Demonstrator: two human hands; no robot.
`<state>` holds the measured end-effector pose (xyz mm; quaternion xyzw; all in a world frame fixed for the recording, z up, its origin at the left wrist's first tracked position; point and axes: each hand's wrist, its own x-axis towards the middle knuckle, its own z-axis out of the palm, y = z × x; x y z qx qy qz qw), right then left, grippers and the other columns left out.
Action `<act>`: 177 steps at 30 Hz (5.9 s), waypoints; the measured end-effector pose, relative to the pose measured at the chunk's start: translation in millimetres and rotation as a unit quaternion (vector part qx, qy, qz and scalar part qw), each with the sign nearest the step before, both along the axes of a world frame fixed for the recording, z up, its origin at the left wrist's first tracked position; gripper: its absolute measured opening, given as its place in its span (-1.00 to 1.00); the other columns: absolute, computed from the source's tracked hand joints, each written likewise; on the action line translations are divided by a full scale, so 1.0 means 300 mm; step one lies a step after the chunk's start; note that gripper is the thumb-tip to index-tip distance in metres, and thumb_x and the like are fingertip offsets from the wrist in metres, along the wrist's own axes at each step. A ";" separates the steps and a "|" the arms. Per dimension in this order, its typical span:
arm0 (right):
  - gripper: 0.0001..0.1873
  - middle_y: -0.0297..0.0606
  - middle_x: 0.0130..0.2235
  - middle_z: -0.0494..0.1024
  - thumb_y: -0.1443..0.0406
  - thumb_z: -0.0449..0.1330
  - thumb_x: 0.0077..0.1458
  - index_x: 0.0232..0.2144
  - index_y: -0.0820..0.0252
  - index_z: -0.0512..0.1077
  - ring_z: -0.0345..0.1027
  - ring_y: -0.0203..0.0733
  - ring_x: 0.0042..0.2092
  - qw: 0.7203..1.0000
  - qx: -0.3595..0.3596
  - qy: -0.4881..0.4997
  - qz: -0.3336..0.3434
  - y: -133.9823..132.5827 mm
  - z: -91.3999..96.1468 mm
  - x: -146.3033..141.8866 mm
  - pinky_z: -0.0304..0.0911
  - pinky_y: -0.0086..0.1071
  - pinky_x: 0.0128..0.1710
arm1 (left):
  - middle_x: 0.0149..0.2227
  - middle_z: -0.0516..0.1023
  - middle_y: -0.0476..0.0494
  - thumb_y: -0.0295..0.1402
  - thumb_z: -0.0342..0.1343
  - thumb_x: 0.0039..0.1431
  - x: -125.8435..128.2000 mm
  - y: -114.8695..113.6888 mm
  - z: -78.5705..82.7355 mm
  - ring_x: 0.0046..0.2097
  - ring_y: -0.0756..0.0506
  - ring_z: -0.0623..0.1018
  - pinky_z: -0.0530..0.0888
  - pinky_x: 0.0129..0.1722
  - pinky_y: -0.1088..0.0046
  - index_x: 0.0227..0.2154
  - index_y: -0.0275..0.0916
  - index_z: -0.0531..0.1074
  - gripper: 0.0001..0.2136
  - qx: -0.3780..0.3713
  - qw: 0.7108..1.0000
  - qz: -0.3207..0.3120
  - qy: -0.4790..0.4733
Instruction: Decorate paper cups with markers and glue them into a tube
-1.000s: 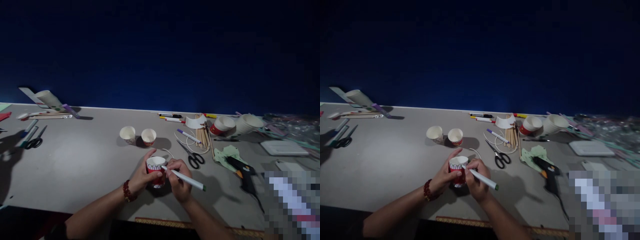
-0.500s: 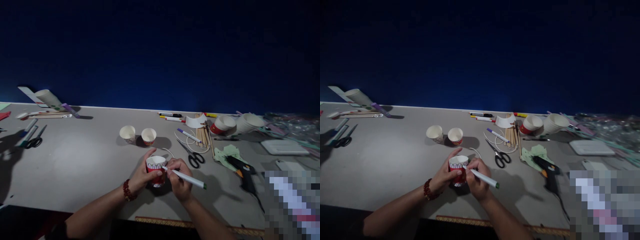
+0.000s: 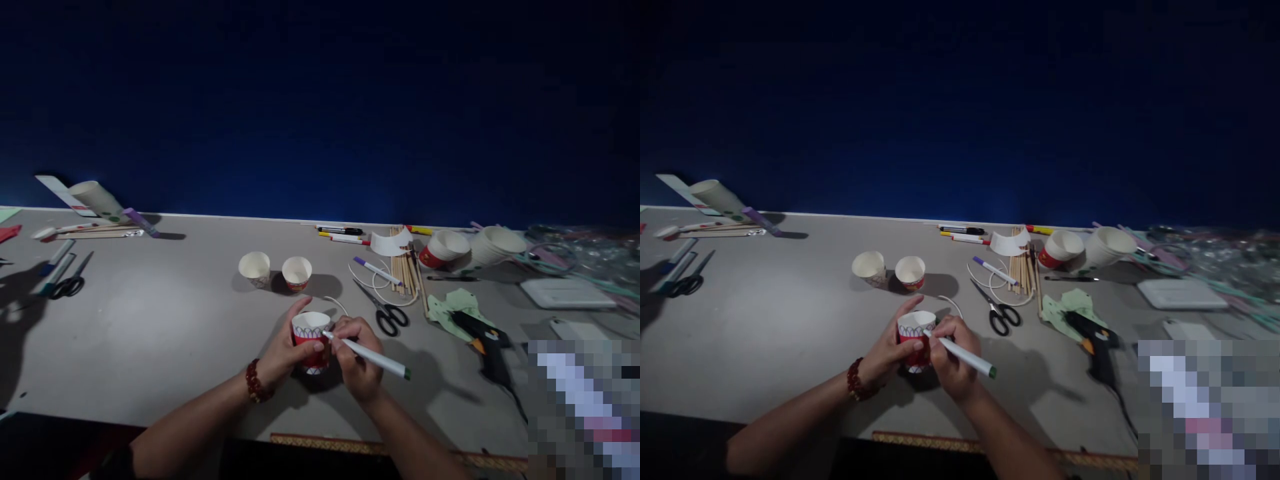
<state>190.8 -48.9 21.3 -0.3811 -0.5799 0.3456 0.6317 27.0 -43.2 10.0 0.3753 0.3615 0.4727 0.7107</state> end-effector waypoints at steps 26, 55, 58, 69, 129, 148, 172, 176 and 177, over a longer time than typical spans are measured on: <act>-0.87 -0.38 -0.46 0.42 0.38 0.18 0.22 -0.36 0.05 0.39 0.38 -0.15 -0.39 1.000 -0.012 0.008 -0.011 0.004 -0.002 0.001 0.32 -0.29 -0.38 | -0.06 0.59 -0.13 -0.21 0.56 -0.04 0.001 -0.004 -0.002 -0.08 -0.16 0.58 0.49 -0.01 0.34 0.39 -0.09 0.22 -0.05 -0.011 1.000 0.006 -0.013; -0.86 -0.41 -0.49 0.40 0.40 0.17 0.20 -0.37 0.05 0.38 0.33 -0.18 -0.42 0.999 -0.023 0.032 -0.013 0.009 -0.003 -0.003 0.30 -0.33 -0.42 | -0.08 0.59 -0.12 -0.19 0.56 -0.04 0.003 -0.005 0.004 -0.10 -0.13 0.56 0.48 -0.02 0.36 0.38 -0.12 0.23 -0.06 -0.011 1.000 0.009 -0.006; -0.86 -0.41 -0.50 0.41 0.40 0.16 0.20 -0.37 0.05 0.38 0.34 -0.18 -0.44 0.998 -0.034 0.049 -0.016 0.011 -0.002 -0.005 0.30 -0.34 -0.43 | -0.08 0.58 -0.12 -0.20 0.56 -0.04 0.003 -0.006 0.002 -0.10 -0.14 0.56 0.48 -0.01 0.35 0.38 -0.12 0.23 -0.06 -0.009 1.000 0.009 -0.009; -0.83 -0.45 -0.51 0.39 0.43 0.16 0.20 -0.38 0.05 0.38 0.34 -0.19 -0.44 0.998 -0.032 0.058 -0.017 0.014 0.006 -0.007 0.31 -0.36 -0.42 | -0.09 0.58 -0.12 -0.20 0.57 -0.05 0.003 -0.004 0.004 -0.09 -0.13 0.56 0.48 0.00 0.34 0.38 -0.13 0.22 -0.05 -0.013 1.000 0.007 -0.017; -0.89 -0.37 -0.47 0.41 0.36 0.19 0.26 -0.34 0.07 0.41 0.36 -0.15 -0.40 1.000 -0.015 0.008 0.004 -0.006 0.019 -0.004 0.31 -0.29 -0.38 | 0.00 0.54 -0.13 -0.17 0.55 -0.02 0.002 -0.005 -0.006 -0.01 -0.20 0.54 0.43 0.09 0.26 0.38 -0.05 0.25 -0.08 0.003 1.000 0.028 0.002; -0.90 -0.36 -0.45 0.42 0.36 0.18 0.25 -0.34 0.07 0.42 0.34 -0.17 -0.41 1.000 -0.005 0.001 0.007 0.001 0.002 0.001 0.31 -0.29 -0.39 | -0.01 0.54 -0.14 -0.21 0.54 0.01 0.000 -0.005 -0.007 -0.02 -0.19 0.56 0.47 0.06 0.27 0.39 -0.06 0.24 -0.10 0.006 0.999 0.033 0.004; -0.88 -0.39 -0.47 0.43 0.34 0.18 0.27 -0.35 0.08 0.39 0.35 -0.18 -0.41 0.999 -0.029 0.029 -0.015 0.002 0.001 -0.004 0.31 -0.32 -0.38 | -0.02 0.52 -0.13 -0.15 0.53 0.01 0.006 -0.004 -0.008 -0.03 -0.18 0.53 0.46 0.06 0.28 0.40 -0.07 0.18 -0.06 0.014 0.999 0.030 0.001; -0.89 -0.40 -0.47 0.43 0.34 0.17 0.28 -0.34 0.07 0.39 0.35 -0.18 -0.41 0.999 -0.033 0.032 -0.008 0.000 -0.005 -0.004 0.30 -0.32 -0.37 | -0.01 0.52 -0.12 -0.15 0.52 0.02 0.003 -0.005 -0.013 -0.02 -0.18 0.54 0.45 0.07 0.28 0.40 -0.06 0.18 -0.07 0.015 0.999 0.030 0.005; -0.89 -0.40 -0.47 0.43 0.34 0.17 0.28 -0.34 0.07 0.40 0.35 -0.17 -0.40 0.999 -0.033 0.031 -0.008 0.000 -0.006 -0.004 0.30 -0.31 -0.36 | -0.01 0.52 -0.12 -0.16 0.53 0.02 0.002 -0.005 -0.013 -0.02 -0.18 0.54 0.45 0.07 0.28 0.40 -0.06 0.18 -0.07 0.013 0.999 0.029 0.004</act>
